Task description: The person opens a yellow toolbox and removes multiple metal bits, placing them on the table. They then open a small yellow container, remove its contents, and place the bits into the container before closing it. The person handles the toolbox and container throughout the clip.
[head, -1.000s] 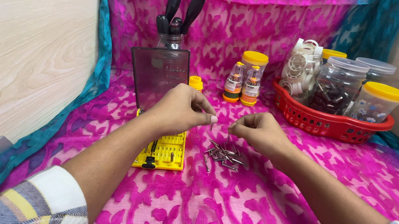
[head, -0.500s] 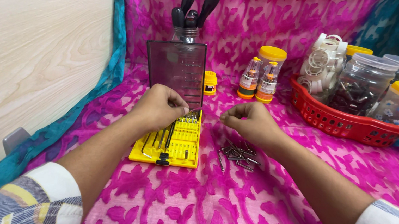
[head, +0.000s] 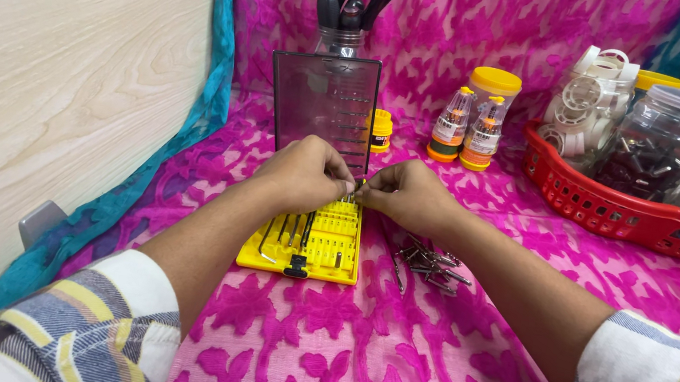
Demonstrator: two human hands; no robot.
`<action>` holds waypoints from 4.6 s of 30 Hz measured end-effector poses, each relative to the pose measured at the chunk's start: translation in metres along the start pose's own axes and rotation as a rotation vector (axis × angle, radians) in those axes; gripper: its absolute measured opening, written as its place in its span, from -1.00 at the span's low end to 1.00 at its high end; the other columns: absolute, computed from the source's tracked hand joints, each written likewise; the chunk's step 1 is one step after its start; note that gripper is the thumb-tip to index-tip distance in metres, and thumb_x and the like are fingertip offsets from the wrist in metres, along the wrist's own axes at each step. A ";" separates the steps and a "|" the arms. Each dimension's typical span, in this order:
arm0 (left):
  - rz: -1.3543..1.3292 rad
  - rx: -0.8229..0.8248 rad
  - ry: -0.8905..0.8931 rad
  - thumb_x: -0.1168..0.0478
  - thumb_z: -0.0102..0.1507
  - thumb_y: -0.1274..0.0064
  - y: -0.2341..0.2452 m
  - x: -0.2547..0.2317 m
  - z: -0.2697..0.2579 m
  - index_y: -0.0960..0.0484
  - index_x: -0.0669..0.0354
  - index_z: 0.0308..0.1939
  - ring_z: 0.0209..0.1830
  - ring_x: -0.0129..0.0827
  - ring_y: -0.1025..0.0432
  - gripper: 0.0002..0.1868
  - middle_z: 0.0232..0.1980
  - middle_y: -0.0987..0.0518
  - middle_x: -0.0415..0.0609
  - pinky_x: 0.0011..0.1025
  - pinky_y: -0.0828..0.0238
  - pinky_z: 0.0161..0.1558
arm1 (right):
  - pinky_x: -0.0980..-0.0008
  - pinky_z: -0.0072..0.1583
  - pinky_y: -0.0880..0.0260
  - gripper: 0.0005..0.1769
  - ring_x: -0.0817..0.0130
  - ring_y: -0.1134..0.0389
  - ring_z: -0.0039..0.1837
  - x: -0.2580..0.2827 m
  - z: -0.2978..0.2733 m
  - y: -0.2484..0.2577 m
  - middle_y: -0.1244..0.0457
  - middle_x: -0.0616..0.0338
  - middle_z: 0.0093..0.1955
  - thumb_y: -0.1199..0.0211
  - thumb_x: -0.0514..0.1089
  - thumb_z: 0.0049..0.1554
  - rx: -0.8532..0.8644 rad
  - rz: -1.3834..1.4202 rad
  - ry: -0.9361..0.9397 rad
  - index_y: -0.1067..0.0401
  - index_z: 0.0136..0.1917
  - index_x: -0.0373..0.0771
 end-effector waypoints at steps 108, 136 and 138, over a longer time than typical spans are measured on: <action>0.032 -0.012 0.117 0.04 0.11 -0.20 -0.001 0.021 0.011 -0.80 0.01 -0.22 -0.12 -0.27 -0.62 -0.75 -0.20 -0.74 -0.03 -0.23 -0.48 0.01 | 0.35 -0.24 -0.30 -0.76 0.55 -0.27 -0.33 0.019 -0.019 0.032 -0.33 0.24 -0.40 -0.33 -0.07 0.01 -0.348 0.073 -0.039 -0.60 -0.22 -0.31; -0.297 0.059 -0.022 0.21 0.17 -0.21 0.001 0.006 0.019 -0.80 0.26 -0.21 -0.28 -0.44 -0.58 -0.79 -0.24 -0.75 -0.03 -0.43 -0.52 -0.14 | 0.39 -0.13 -0.34 -0.71 0.55 -0.31 -0.24 -0.024 -0.060 0.060 -0.42 0.22 -0.27 -0.38 -0.06 0.03 -0.152 0.107 -0.082 -0.65 -0.12 -0.34; -0.265 0.001 0.020 0.23 0.17 -0.22 0.012 0.022 0.014 -0.81 0.29 -0.23 -0.30 -0.43 -0.58 -0.80 -0.26 -0.75 0.00 -0.42 -0.51 -0.17 | 0.43 -0.09 -0.40 -0.71 0.57 -0.38 -0.21 -0.019 -0.053 0.051 -0.44 0.23 -0.25 -0.34 -0.07 0.05 -0.138 0.135 -0.059 -0.64 -0.08 -0.35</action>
Point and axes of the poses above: each hand's wrist, its own z-axis towards the middle knuckle, its own y-axis out of the back of the hand, x = y × z, the point moved 8 cm from there along z, towards the middle knuckle
